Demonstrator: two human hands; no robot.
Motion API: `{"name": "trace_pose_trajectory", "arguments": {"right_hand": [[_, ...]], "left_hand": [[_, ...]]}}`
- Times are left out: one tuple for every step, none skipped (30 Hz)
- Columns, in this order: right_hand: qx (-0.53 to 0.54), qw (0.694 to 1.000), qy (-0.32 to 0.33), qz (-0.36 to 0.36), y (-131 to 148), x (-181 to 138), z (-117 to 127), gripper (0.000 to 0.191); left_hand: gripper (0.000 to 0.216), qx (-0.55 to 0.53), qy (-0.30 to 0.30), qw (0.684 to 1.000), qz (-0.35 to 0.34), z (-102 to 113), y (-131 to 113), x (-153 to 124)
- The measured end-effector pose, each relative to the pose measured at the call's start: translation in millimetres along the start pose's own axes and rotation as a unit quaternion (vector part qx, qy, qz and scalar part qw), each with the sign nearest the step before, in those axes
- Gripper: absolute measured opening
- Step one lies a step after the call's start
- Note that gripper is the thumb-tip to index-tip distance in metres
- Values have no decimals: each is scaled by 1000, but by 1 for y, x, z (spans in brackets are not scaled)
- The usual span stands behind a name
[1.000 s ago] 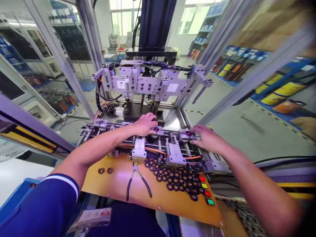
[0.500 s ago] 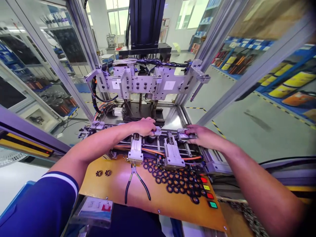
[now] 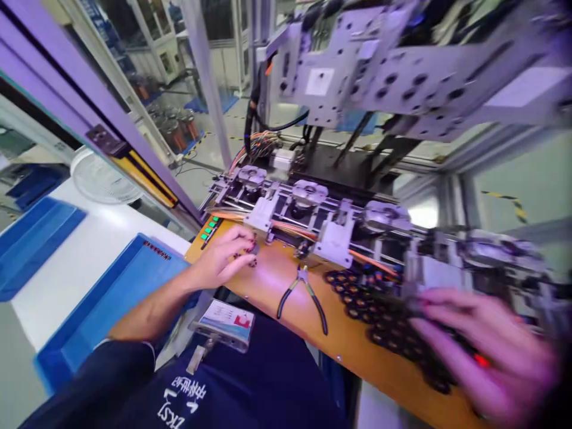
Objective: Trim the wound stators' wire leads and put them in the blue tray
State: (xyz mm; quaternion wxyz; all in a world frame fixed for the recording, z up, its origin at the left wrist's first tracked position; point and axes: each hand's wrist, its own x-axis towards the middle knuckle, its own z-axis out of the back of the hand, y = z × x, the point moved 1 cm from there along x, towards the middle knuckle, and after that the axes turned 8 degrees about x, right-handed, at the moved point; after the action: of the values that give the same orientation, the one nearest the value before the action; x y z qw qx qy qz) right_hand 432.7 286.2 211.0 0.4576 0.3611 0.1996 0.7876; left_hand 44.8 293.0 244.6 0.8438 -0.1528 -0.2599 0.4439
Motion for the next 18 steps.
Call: {"name": "trace_pose_trajectory", "arguments": {"right_hand": [[14, 1000, 23, 11, 14, -7, -33, 21], [26, 998, 52, 25, 28, -12, -66, 19], [37, 995, 80, 43, 41, -14, -100, 17], [43, 992, 103, 61, 52, -13, -132, 17], [47, 990, 116, 72, 60, -11, -160, 18], [47, 988, 126, 82, 65, -8, -183, 18], [45, 986, 133, 88, 68, -4, -201, 19], [40, 985, 137, 93, 68, -1, -214, 19], [32, 985, 141, 97, 66, 0, -221, 18], [22, 984, 144, 100, 64, 1, -224, 18], [11, 984, 145, 103, 62, 1, -223, 17], [0, 984, 143, 104, 61, -1, -218, 18], [-12, 985, 139, 105, 60, -3, -212, 20], [-21, 985, 132, 105, 60, -5, -206, 23], [-28, 986, 123, 106, 62, -7, -199, 25], [-32, 987, 116, 109, 65, -9, -193, 26], [-34, 987, 111, 113, 69, -11, -188, 26], [-33, 987, 109, 117, 73, -12, -185, 26]], "left_hand": [[16, 44, 25, 997, 50, -8, 15, -31], [16, 64, 40, 995, 73, -19, 28, -58], [16, 76, 52, 992, 84, -30, 41, -79], [17, 89, 61, 990, 91, -42, 52, -95], [19, 97, 66, 989, 95, -53, 60, -106], [20, 104, 68, 987, 100, -62, 67, -113], [21, 110, 68, 986, 105, -68, 72, -117], [22, 113, 68, 985, 110, -72, 74, -119], [21, 114, 65, 985, 115, -73, 76, -120], [20, 114, 60, 984, 122, -71, 77, -120], [21, 116, 51, 983, 134, -68, 78, -121], [24, 121, 37, 980, 155, -64, 80, -122], [26, 131, 17, 974, 186, -60, 83, -122], [28, 146, -6, 963, 226, -56, 88, -122], [28, 163, -30, 948, 271, -53, 94, -122], [29, 180, -50, 930, 317, -50, 101, -120], [29, 195, -64, 911, 357, -50, 108, -118], [30, 205, -70, 895, 390, -50, 114, -115]]}}
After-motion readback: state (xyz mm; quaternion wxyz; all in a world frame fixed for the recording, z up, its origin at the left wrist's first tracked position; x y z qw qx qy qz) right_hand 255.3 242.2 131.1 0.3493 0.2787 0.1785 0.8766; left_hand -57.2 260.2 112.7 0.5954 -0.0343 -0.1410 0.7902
